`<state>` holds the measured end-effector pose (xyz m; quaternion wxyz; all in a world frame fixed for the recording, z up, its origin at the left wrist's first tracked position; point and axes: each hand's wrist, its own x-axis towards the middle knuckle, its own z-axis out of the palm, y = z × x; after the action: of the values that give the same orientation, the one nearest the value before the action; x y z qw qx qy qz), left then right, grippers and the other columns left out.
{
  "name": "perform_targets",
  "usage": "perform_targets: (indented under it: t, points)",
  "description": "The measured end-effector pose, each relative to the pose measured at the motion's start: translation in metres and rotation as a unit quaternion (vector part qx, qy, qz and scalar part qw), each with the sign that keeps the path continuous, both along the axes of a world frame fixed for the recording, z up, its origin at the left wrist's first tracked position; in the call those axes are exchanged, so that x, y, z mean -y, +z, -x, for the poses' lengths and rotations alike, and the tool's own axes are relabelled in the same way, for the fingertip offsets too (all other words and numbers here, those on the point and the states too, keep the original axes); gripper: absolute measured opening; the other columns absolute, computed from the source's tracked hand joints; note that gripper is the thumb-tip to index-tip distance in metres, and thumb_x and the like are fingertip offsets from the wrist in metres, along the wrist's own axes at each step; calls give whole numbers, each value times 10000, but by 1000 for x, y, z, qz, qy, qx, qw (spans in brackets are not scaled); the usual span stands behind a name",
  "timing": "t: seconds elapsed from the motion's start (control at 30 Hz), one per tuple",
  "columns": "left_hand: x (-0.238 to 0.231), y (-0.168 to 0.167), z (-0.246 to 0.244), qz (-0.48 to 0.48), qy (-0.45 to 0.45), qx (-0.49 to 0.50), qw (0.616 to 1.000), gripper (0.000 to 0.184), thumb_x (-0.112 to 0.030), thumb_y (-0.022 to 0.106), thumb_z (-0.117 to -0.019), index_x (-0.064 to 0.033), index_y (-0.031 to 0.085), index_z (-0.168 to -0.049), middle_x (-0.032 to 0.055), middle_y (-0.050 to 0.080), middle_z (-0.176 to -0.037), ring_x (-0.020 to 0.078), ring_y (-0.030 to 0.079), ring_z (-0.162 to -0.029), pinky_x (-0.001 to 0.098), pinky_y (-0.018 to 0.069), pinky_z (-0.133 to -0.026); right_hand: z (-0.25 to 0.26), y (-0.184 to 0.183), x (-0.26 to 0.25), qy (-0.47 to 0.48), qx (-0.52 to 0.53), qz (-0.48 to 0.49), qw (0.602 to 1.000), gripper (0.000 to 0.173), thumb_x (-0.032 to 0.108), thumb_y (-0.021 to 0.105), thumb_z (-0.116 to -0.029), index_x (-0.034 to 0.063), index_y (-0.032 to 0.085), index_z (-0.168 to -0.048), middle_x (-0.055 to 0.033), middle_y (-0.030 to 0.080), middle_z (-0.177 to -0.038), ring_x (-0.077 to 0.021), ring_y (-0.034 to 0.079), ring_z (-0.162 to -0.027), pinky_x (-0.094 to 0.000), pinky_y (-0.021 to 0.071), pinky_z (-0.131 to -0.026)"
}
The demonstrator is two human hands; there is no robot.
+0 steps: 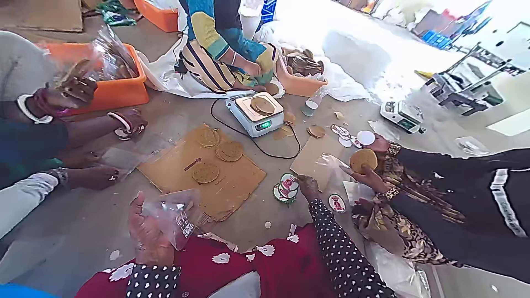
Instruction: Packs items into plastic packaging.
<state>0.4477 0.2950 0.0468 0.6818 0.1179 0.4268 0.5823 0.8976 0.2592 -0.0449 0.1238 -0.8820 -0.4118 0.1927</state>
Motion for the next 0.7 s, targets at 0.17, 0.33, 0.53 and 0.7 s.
perform_targets:
  t: [0.17,0.33,0.53,0.7]
  points:
    - [1,17,18,-36,54,40,997,553,-550,239,-1052,-116,552,-1190,100,682,-1021,277,691,-954,540,585,-805,25,11,-15,-45,-8,-223,974,279,168,579,-1030,-31,713,-1170,-247,725,-1097,-380,688,-1063,-571,483,-985]
    - [-6,17,37,-45,113,64,990,544,-524,244,-1056,-84,529,-1204,139,668,-1039,324,684,-955,578,579,-798,98,15,-75,53,-143,-214,965,284,213,614,-1027,-13,710,-1171,-183,728,-1025,-265,697,-844,-481,567,-799]
    - [-8,13,44,-33,125,85,988,560,-531,256,-1054,-78,489,-1287,145,666,-1047,312,691,-937,549,593,-791,207,-13,-160,174,-182,-123,960,252,214,654,-1003,5,736,-1119,-169,731,-1052,-285,696,-948,-493,549,-884]
    - [-10,8,43,-22,124,99,987,565,-535,263,-1051,-79,470,-1310,156,670,-1036,336,697,-926,563,594,-774,249,-27,-194,214,-112,-99,965,227,176,648,-990,0,737,-1103,-198,729,-1054,-351,683,-1035,-566,508,-956]
